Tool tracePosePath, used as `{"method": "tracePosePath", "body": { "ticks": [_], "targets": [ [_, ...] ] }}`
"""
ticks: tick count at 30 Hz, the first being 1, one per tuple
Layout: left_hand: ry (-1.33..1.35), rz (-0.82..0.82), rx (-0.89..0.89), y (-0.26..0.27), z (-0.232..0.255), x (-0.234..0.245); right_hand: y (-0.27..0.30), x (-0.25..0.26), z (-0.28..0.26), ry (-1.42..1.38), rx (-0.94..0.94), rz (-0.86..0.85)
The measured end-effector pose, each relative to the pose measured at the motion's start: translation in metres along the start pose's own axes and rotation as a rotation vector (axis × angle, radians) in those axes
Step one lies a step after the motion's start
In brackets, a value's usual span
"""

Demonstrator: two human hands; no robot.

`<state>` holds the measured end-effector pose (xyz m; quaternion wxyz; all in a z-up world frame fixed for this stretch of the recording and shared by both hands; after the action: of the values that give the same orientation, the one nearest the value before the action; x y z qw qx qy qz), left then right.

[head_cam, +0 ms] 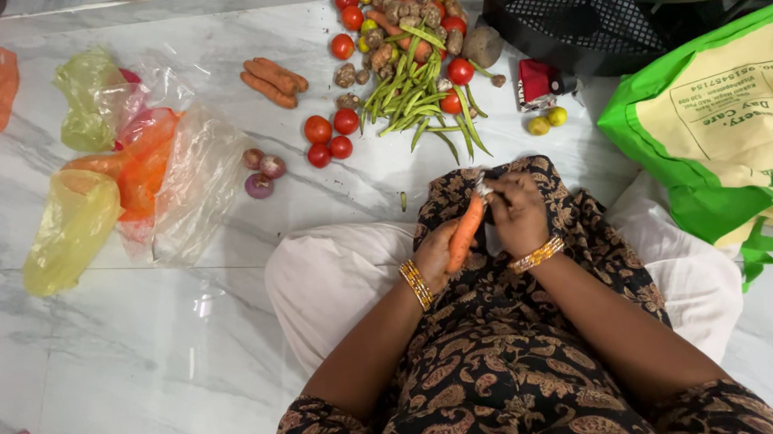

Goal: The person sits on the floor and peels tomatoes, onions, and carrots using a small knife. The peeled vegetables are placed on the floor beside the unpeeled pile.

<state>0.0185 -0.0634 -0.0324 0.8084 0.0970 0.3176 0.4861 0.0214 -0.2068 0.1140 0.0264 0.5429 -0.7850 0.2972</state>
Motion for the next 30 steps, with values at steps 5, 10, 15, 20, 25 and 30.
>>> {"method": "tracePosePath", "body": {
  "ticks": [5,10,15,20,25,30],
  "targets": [
    [0.209,-0.033,-0.174,0.000,0.021,0.013,0.043,-0.043,-0.045,-0.012,0.166,-0.317],
    [0.349,0.149,-0.053,-0.004,0.008,0.034,0.064,-0.057,-0.064,-0.083,0.262,-0.490],
    [0.207,0.094,-0.135,-0.014,0.010,0.027,0.036,-0.047,-0.031,-0.027,0.131,-0.306],
    [-0.036,0.058,-0.038,-0.013,0.000,0.019,0.002,-0.012,0.015,-0.108,-0.042,-0.045],
    [-0.043,-0.021,-0.050,-0.005,0.011,0.000,-0.003,0.000,0.051,-0.167,-0.306,0.026],
    [0.127,-0.066,-0.087,0.000,0.024,0.003,0.027,-0.035,-0.008,-0.117,-0.004,-0.163]
  ]
}}
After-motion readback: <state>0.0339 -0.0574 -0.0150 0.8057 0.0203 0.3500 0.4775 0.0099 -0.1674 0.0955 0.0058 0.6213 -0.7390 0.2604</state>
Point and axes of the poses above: each hand's wrist, its own y-axis away from the middle knuckle, its own x-axis out of the back of the hand, z = x × y, the point moved 10 cm from there along -y, towards the middle knuckle, and after that the axes turned 7 degrees about -y, right-handed, at the moved point
